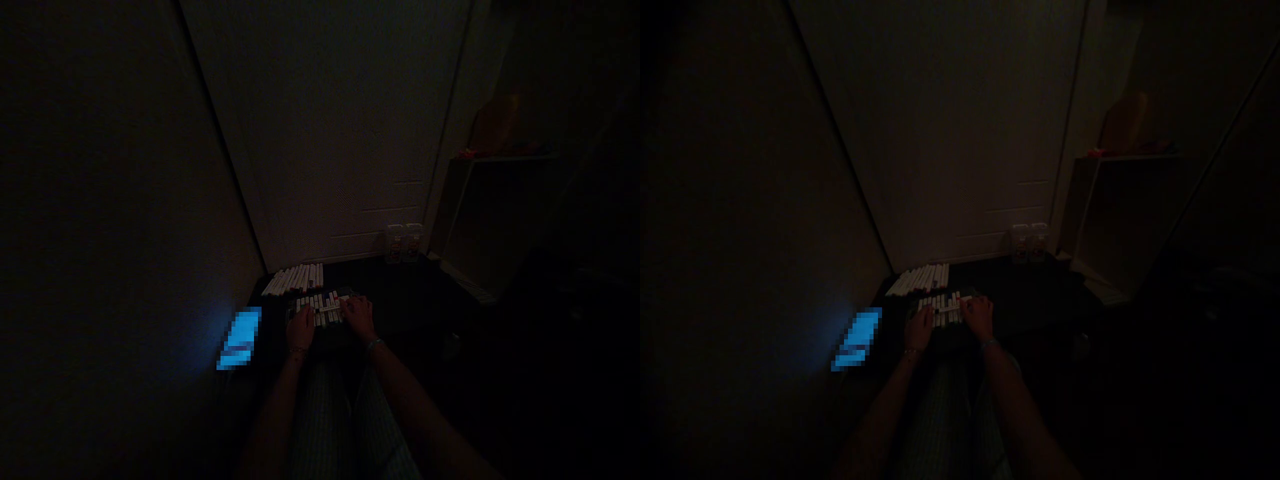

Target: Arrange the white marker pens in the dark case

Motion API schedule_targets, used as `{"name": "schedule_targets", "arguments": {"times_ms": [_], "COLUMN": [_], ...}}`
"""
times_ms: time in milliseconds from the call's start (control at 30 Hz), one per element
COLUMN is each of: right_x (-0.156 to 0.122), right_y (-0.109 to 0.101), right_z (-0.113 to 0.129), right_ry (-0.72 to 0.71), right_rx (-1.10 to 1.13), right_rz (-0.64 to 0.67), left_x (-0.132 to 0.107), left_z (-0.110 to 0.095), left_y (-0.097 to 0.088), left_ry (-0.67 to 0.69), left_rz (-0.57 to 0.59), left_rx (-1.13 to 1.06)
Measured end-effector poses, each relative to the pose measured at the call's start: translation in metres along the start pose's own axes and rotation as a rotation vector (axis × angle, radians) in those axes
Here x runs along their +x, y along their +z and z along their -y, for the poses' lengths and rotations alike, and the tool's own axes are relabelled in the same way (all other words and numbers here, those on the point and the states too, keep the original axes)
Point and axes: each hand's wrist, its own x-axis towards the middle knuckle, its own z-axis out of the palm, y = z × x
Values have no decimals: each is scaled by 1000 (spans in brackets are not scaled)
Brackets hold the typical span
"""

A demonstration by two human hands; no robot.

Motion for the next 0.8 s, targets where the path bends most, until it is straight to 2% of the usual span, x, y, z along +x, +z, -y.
{"name": "schedule_targets", "arguments": {"times_ms": [267,567,800], "right_x": [-1,0,-1], "right_y": [0,-3,-3], "right_z": [0,2,3], "right_ry": [10,23,43], "right_rx": [-3,-4,-19], "right_rz": [-6,25,28], "left_x": [1,0,-1], "left_z": [-1,-1,-5], "left_y": [-1,0,-6], "left_ry": [-25,-17,-31], "left_rz": [38,18,35], "left_rx": [11,4,0]}}
